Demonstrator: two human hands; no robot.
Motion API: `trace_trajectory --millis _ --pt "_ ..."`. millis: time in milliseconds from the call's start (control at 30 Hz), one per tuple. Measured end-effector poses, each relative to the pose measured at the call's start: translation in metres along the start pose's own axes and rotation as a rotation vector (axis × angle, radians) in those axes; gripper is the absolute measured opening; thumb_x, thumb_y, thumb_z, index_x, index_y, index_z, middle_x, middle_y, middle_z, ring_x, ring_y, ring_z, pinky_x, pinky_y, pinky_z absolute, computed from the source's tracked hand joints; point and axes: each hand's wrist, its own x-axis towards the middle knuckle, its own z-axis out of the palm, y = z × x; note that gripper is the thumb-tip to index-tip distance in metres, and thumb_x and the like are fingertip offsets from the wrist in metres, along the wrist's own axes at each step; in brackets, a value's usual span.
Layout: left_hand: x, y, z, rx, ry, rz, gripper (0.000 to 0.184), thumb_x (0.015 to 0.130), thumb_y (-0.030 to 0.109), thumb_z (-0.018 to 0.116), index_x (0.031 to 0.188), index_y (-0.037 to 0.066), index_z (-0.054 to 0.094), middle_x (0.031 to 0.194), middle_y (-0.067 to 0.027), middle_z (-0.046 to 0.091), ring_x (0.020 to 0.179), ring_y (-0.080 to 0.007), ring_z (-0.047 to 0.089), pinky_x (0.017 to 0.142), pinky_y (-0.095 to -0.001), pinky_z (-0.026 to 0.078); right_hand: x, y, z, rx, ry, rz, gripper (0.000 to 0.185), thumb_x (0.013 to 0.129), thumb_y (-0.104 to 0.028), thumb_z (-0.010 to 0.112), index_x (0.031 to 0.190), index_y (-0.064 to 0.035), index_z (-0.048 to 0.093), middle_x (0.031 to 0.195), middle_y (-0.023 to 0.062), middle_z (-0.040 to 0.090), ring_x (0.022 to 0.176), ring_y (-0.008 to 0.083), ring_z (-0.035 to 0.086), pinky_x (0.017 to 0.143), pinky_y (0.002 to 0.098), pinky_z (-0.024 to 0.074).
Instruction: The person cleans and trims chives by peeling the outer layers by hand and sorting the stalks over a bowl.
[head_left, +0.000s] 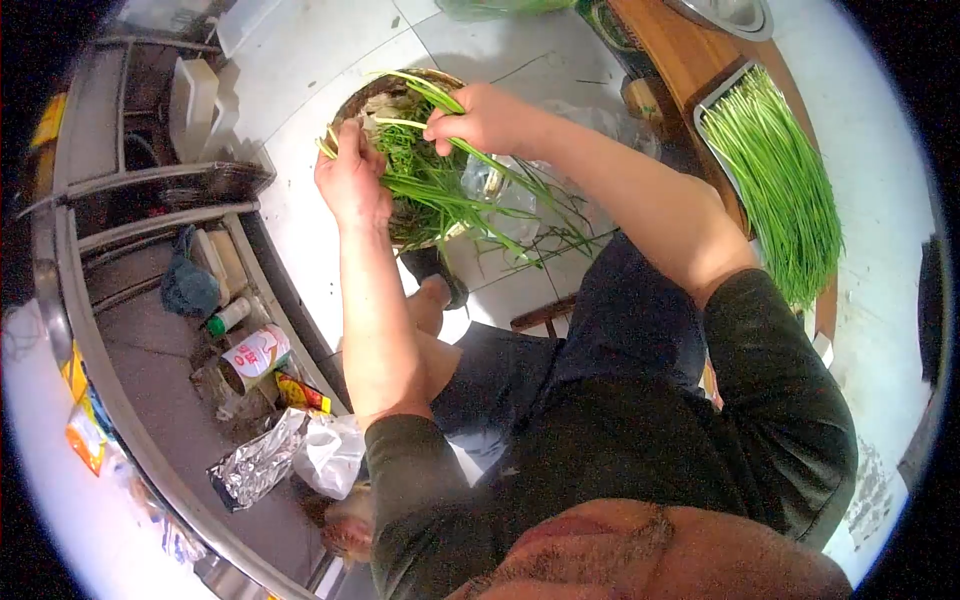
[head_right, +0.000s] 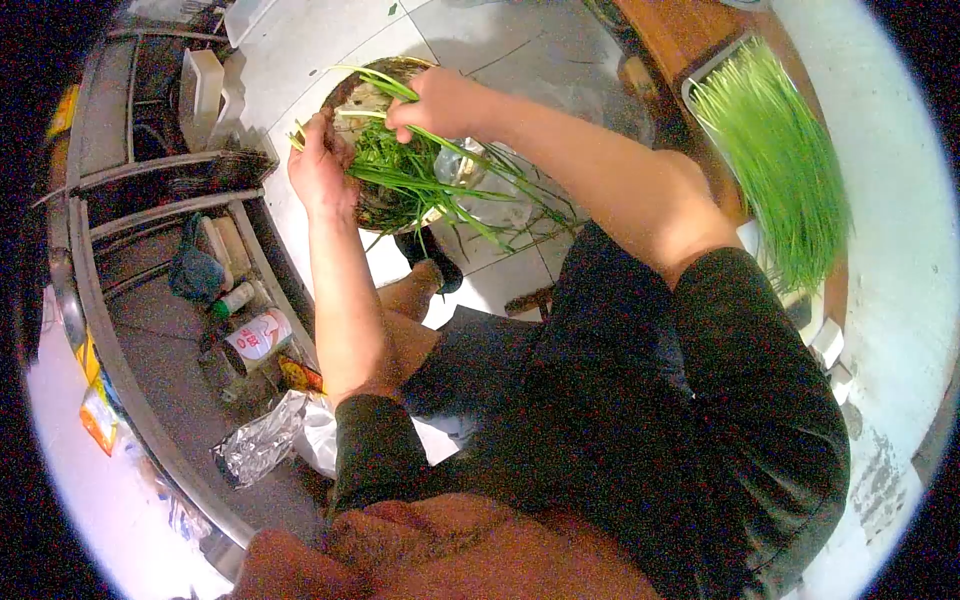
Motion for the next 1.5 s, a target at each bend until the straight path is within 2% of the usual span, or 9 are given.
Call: trace_trajectory --millis 167,300,633,833,1000,1100,1267,1433,1500 --pt "0.002 0.001 -0.006 0.137 0.064 -0.073 0.017 0.091 0.016 0.062 0.08 0.005 0.055 0.064 0.0014 0.048 0.044 -0.0074 0.038 0.04 -0.0239 0.029 -0.002 -0.003 0.0 -0.032 0.03 -0.045 0.02 0.083 -0.027 0.065 0.084 -0.0072 0.069 0.075 -0.001 0.067 0.071 0.0085 0.056 0.068 0.0257 0.0415" --pt "-0.008 0.003 0.004 0.003 -0.039 -0.137 0.017 0.092 0.016 0.06 0.081 0.004 0.056 0.062 0.0001 0.049 0.045 -0.0085 0.039 0.042 -0.0244 0.029 0.001 0.002 0.0 -0.062 0.042 -0.102 0.02 0.082 -0.026 0.065 0.084 -0.006 0.069 0.076 -0.0003 0.068 0.072 0.0096 0.057 0.069 0.0267 0.0428" --pt "0.004 -0.001 -0.006 0.03 0.016 -0.01 0.019 0.089 0.012 0.061 0.073 0.009 0.05 0.057 0.0024 0.044 0.043 -0.0068 0.036 0.041 -0.0245 0.027 -0.005 -0.005 -0.003 -0.13 0.041 -0.081 0.021 0.079 -0.025 0.066 0.086 -0.0051 0.07 0.076 0.0013 0.068 0.07 0.0107 0.058 0.068 0.0275 0.0451" --pt "0.0 0.0 -0.001 0.345 0.12 -0.068 0.018 0.091 0.018 0.062 0.08 0.004 0.057 0.056 0.0044 0.044 0.042 -0.0057 0.035 0.039 -0.0251 0.026 0.001 0.004 -0.002 -0.156 0.101 -0.149 0.024 0.076 -0.032 0.064 0.081 -0.0093 0.071 0.069 0.0043 0.067 0.061 0.0161 0.059 0.062 0.0308 0.0459" --pt "-0.001 -0.012 -0.001 0.275 0.024 -0.047 0.02 0.091 0.022 0.063 0.084 0.003 0.06 0.055 0.0037 0.044 0.043 -0.0063 0.038 0.039 -0.0253 0.028 0.001 0.004 -0.002 -0.143 0.127 -0.145 0.026 0.076 -0.034 0.066 0.08 -0.0095 0.071 0.07 0.0038 0.067 0.062 0.0165 0.06 0.062 0.0315 0.0464" --pt "-0.01 -0.008 0.008 0.277 -0.022 -0.112 0.023 0.092 0.023 0.061 0.08 0.005 0.057 0.055 0.0029 0.045 0.043 -0.0072 0.038 0.04 -0.0251 0.028 0.001 0.001 -0.003 -0.148 0.082 -0.102 0.026 0.08 -0.027 0.068 0.09 -0.0035 0.071 0.076 0.0032 0.069 0.071 0.0119 0.06 0.068 0.0276 0.0458" --pt "-0.018 -0.006 0.021 0.217 -0.096 -0.137 0.03 0.096 0.03 0.055 0.076 0.007 0.052 0.059 0.0012 0.047 0.046 -0.0087 0.041 0.043 -0.0245 0.031 0.0 0.005 0.003 -0.068 0.043 -0.135 0.023 0.079 -0.023 0.07 0.091 -0.0032 0.071 0.082 0.0046 0.07 0.076 0.0122 0.06 0.074 0.0272 0.046" --pt "-0.003 -0.02 0.009 0.083 -0.133 0.069 0.026 0.098 0.027 0.053 0.08 0.008 0.054 0.062 0.0025 0.047 0.053 -0.0073 0.041 0.048 -0.0236 0.033 0.007 0.014 0.005 0.019 -0.017 -0.147 0.019 0.08 -0.019 0.07 0.091 -0.0033 0.069 0.084 0.0019 0.067 0.08 0.0104 0.057 0.076 0.0263 0.0441" --pt "-0.009 -0.015 0.011 0.126 -0.192 0.038 0.022 0.096 0.024 0.056 0.082 0.007 0.055 0.062 0.0032 0.047 0.052 -0.0064 0.041 0.047 -0.0228 0.032 0.007 0.014 0.008 0.063 -0.07 -0.132 0.017 0.08 -0.018 0.069 0.09 -0.0034 0.068 0.081 0.0005 0.065 0.079 0.0096 0.056 0.075 0.0261 0.0432"
